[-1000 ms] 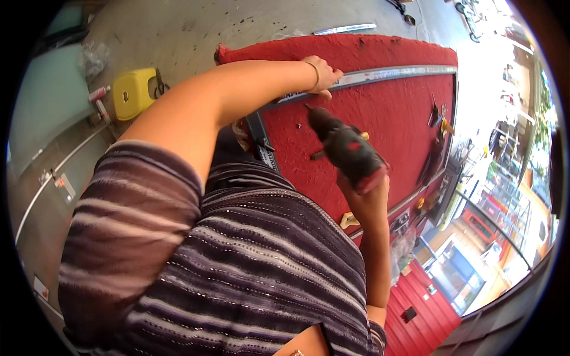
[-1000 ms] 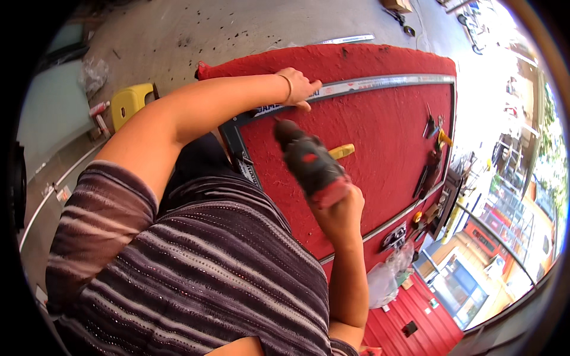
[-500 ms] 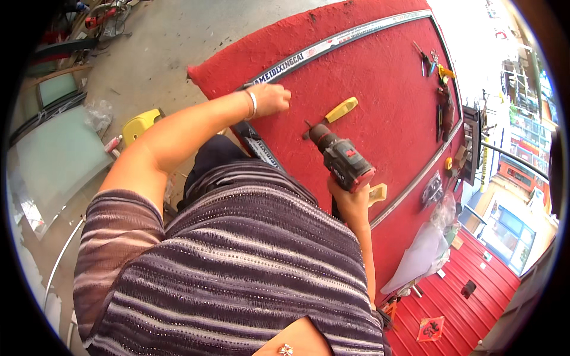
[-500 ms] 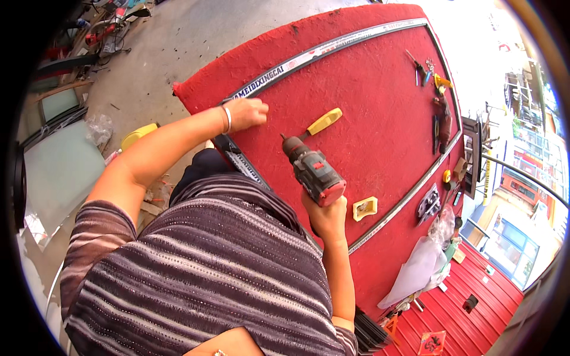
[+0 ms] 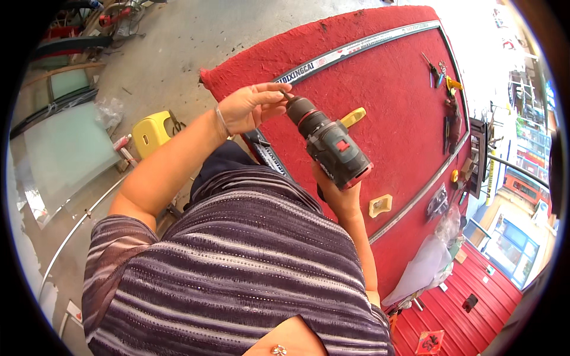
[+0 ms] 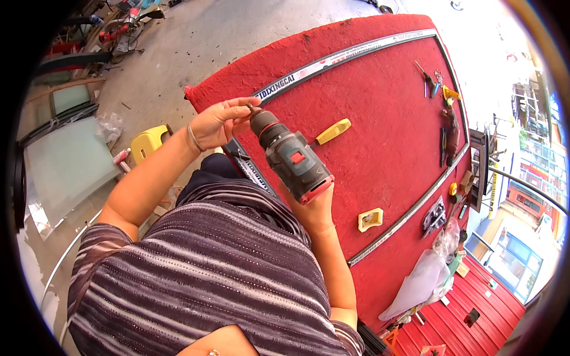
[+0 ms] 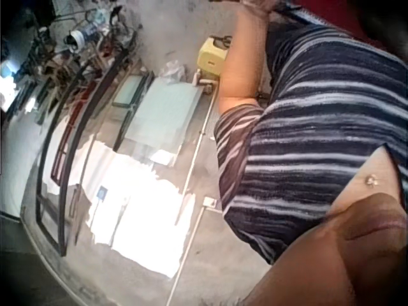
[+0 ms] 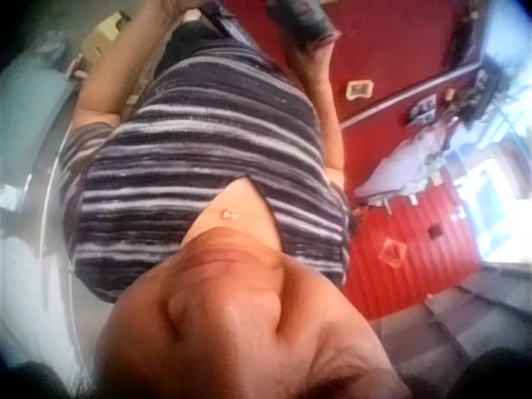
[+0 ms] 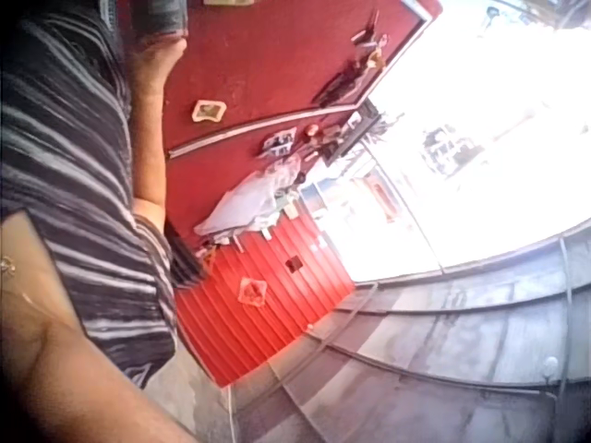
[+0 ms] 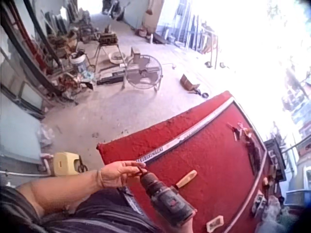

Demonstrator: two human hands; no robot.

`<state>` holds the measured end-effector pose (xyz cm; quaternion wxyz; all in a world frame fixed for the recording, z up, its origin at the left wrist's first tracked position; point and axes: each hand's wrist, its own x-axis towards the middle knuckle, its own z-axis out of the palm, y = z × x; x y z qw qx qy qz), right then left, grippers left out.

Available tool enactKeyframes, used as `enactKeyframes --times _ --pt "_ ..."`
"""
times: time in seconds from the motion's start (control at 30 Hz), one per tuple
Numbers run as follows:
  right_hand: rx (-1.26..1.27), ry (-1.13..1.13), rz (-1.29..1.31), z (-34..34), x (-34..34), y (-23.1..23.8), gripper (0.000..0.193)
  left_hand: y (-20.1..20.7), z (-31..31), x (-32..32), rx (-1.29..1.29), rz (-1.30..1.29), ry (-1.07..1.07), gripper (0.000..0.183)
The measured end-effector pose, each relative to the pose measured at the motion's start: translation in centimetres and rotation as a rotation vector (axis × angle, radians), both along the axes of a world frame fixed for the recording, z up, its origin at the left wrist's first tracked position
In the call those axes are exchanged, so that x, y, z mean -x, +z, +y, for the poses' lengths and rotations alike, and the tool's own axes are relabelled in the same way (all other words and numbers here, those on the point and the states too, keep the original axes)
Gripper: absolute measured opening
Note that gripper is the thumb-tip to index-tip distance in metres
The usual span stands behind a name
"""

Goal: The person assembles a metal frame by using a drill to drive screws into the corners, handling the metal frame pieces, screws, and a drill.

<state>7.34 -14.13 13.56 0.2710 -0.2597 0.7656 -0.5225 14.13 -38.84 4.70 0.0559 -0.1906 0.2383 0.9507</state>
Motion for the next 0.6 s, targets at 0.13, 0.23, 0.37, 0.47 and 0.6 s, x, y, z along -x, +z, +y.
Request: enactKeyframes --times 0.13,0.23,0.37,0.47,0.6 --pt "-0.018 0.032 0.019 0.4 -0.3 0.0 0.02 -1.0 0.9 -1.6 -0.297 0.065 0.083 0.019" --pt "-0.024 0.036 0.003 0.4 -0.3 0.2 0.02 -1.6 1.1 -2.0 -0.306 0.09 0.108 0.016" --pt "-0.058 0.063 -0.072 0.6 0.2 0.6 0.021 -0.7 -0.4 -2.2 0.026 0.072 0.033 0.013" --pt "-0.095 0.057 -0.168 0.5 0.7 1.5 0.023 0.9 -2.4 -2.1 0.316 0.078 -0.109 0.014" --pt "-0.139 0.065 -0.213 0.7 1.1 1.7 0.024 1.7 -3.2 -1.7 0.505 0.115 -0.225 0.016"
